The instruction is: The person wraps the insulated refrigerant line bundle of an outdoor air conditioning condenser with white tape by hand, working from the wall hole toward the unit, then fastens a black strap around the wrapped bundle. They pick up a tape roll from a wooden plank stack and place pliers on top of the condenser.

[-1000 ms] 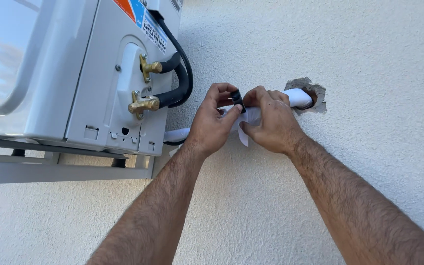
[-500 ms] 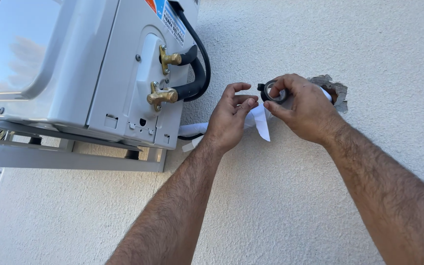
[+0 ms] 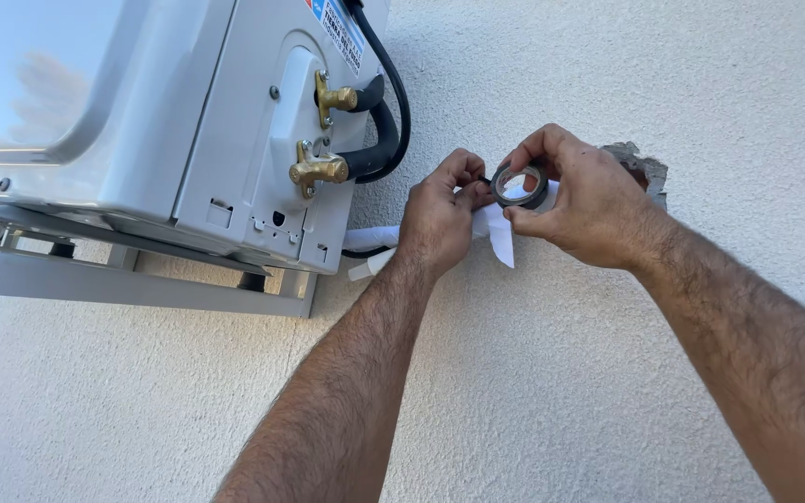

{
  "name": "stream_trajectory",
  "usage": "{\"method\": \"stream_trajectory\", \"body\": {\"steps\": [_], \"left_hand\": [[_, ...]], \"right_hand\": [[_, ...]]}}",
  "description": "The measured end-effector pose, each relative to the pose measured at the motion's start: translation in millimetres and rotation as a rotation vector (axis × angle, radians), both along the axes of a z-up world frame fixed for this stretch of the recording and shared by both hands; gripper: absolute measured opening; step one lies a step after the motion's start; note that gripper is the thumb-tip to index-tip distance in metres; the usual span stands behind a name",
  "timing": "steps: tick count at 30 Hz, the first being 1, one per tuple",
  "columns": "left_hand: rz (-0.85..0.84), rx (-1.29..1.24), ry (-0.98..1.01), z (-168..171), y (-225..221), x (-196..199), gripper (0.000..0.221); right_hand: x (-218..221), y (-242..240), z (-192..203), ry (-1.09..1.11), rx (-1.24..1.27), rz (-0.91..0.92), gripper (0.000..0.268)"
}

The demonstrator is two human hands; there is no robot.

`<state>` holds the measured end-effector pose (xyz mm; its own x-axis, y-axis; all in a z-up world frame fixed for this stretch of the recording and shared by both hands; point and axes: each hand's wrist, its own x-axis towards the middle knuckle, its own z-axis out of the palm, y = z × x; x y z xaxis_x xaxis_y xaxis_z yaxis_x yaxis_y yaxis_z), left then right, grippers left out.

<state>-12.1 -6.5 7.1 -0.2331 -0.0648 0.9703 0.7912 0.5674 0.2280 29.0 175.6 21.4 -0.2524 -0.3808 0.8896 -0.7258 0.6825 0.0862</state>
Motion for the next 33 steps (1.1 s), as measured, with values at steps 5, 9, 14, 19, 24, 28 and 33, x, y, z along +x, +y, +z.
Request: {"method": "stream_trajectory", "body": {"steps": [5,9,14,19,24,28,33], "left_hand": [[-0.124,0.064,-0.035,-3.7,2.0,16.8,0.023],[0.006,0.139,0.044,-12.9,7.2,11.2,0.044],[0.242,0.139,0.052,-20.6,19.4,16.3,0.054],[0.316,0.062,0.051,-16.5,14.0,4.9,0.074],[0.375,-0.111,-0.18,-15.3,11.6,21.6,0.054],[0.676,-0.246,-0.042,-17.4,-4.7,-6.5,0.053],[0.6,-0.258,-0.176,-30.3,-5.2,31.6,0.074]], "right_hand": [[-2.1,3.5,12.0,0.163,0.054,-0.083,0.065],[-1.3,-8.9,16.5,0.236,0.079,-0.194,0.063],[-16.9,-19.8,23.9,0.454,0.196,-0.21,0.063],[-5.7,-30.7,17.7,0.246,0.238,-0.254,0.064],[-6.1,-30.5,7.8,0.134,0.217,-0.273,0.062],[-4.9,-34.2,-4.3,0.206,0.195,-0.293,0.064],[-6.5,-48.9,-24.9,0.008,-0.052,-0.104,0.048]]}}
